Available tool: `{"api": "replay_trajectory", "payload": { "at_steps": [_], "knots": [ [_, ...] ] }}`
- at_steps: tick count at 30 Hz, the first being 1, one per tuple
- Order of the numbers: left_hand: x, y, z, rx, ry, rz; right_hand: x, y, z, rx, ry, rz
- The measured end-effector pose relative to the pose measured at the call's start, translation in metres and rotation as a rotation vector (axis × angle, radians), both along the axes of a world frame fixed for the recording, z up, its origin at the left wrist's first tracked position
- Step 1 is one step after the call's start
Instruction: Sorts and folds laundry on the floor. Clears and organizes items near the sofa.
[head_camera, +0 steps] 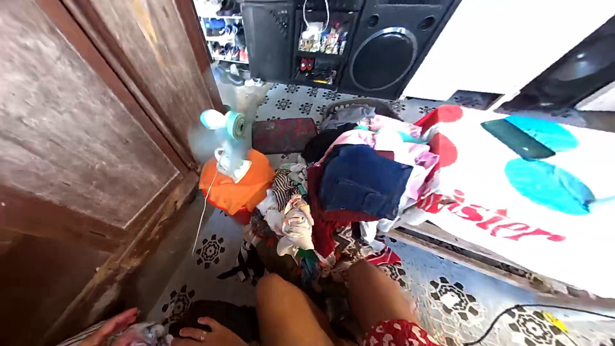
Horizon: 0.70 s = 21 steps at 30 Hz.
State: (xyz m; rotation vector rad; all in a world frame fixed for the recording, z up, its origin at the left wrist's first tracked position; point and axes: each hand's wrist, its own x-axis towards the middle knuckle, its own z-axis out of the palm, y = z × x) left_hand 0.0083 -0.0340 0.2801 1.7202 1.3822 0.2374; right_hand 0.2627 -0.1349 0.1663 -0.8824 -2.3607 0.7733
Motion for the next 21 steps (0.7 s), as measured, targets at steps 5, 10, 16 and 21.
{"api": "replay_trajectory", "payload": {
  "at_steps": [5, 10, 16, 21],
  "knots": [
    [0.069, -0.056, -0.012, 0.114, 0.206, -0.257, 0.038, -0.019, 0.014, -0.082, 0.043, -0.058],
    [0.105, -0.102, -0.052, 0.375, 0.521, -0.228, 0.133, -0.051, 0.014, -0.218, -0.15, -0.201],
    [0.116, -0.102, -0.036, 0.322, 0.572, -0.185, 0.251, -0.089, -0.002, -0.318, -0.398, -0.45],
    [0.184, -0.1, -0.023, 0.412, 0.463, -0.253, 0.31, -0.119, 0.006, -0.502, -0.473, -0.585]
  ]
}}
